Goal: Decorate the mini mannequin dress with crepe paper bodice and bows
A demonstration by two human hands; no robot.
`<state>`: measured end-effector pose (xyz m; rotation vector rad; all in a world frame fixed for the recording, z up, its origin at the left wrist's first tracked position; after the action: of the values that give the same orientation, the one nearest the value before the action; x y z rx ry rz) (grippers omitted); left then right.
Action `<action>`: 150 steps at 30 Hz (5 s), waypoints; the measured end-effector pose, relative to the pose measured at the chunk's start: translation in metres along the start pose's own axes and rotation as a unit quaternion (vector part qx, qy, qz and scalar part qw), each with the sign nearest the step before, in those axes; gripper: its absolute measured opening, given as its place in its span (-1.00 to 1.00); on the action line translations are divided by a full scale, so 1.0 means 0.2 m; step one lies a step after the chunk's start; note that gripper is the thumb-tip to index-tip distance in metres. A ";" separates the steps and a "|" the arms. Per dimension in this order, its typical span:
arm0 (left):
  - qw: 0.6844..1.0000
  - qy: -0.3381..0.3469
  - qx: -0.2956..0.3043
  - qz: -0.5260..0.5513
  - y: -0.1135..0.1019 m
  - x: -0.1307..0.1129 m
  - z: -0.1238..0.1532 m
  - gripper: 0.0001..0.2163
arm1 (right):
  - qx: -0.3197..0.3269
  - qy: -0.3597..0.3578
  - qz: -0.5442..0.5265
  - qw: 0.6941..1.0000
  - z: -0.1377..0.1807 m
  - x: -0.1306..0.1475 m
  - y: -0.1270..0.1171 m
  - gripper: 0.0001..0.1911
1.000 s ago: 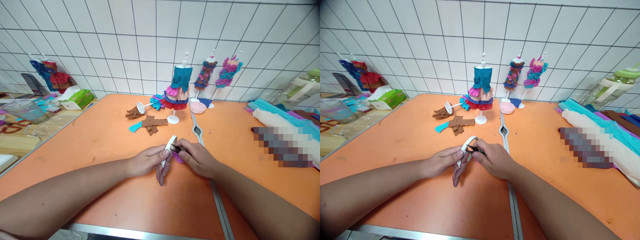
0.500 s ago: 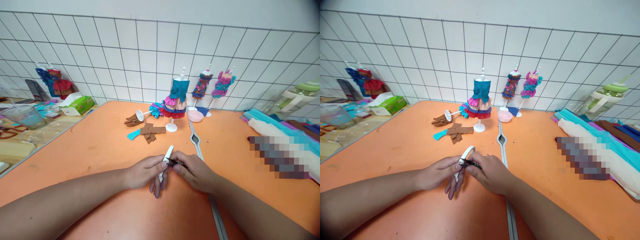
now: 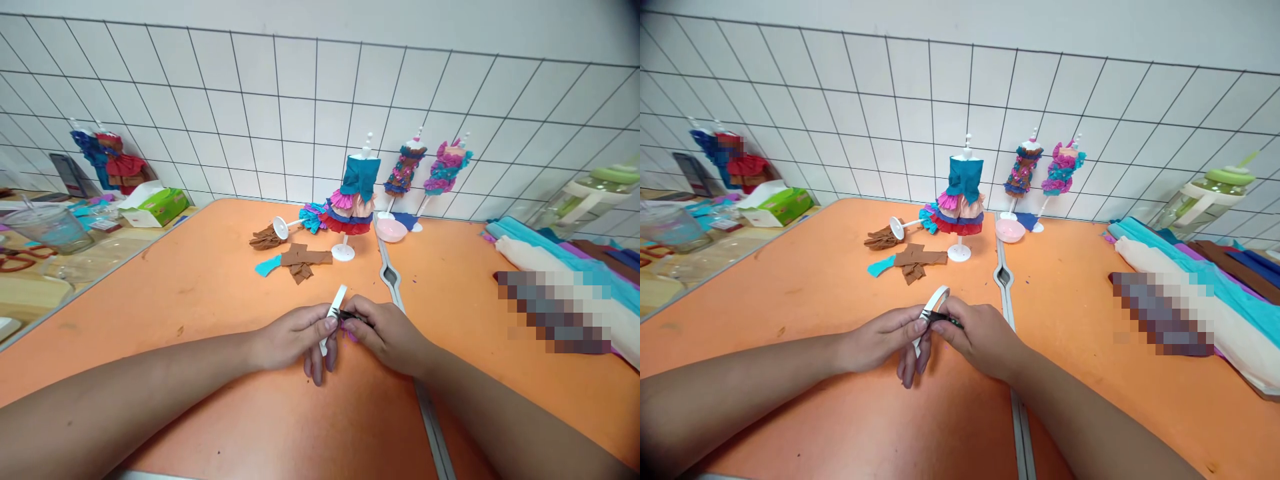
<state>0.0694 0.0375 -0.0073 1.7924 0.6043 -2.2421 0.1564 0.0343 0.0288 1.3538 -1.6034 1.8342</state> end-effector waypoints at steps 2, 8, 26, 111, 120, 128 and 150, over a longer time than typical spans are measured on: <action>1.000 0.001 0.008 -0.012 0.01 0.00 0.00 -0.66 | -0.004 0.000 0.007 1.000 0.00 0.00 0.00 -0.79; 0.958 -0.007 -0.045 -0.283 -0.08 -0.05 0.02 -0.71 | -0.064 0.009 0.073 0.995 0.02 -0.05 -0.09 -0.77; 0.515 -0.106 -0.221 -0.821 -0.16 -0.27 0.21 -0.47 | -0.053 0.152 0.345 0.925 0.05 -0.28 -0.27 -0.71; 0.809 0.169 -0.263 -0.498 -0.10 -0.27 0.12 -0.52 | -0.069 0.078 -0.045 0.994 0.00 -0.18 -0.16 -0.79; 0.905 0.095 -0.284 -0.304 -0.19 -0.18 0.05 -0.84 | -0.034 0.196 -0.377 0.905 0.02 -0.28 0.01 -0.60; 0.918 0.080 -0.307 -0.238 -0.24 -0.12 0.05 -0.96 | -0.019 0.192 -0.442 0.876 0.00 -0.28 0.08 -0.66; 0.966 0.003 -0.228 0.123 -0.22 0.06 -0.02 -0.54 | -0.101 0.163 -0.285 0.939 0.01 -0.17 0.01 -0.70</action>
<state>0.0512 0.0797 -0.0115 1.5435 0.7757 -1.7589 0.1718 0.0414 0.0000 1.1830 -1.0503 1.4047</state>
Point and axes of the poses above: each hand's wrist, its own z-axis away from the middle knuckle, its own y-axis out of the palm, x = y × z, the point moved 9 cm from there along -z, towards the middle knuckle, and after that the axes turned 12 degrees about -z, right-handed, at the moved point
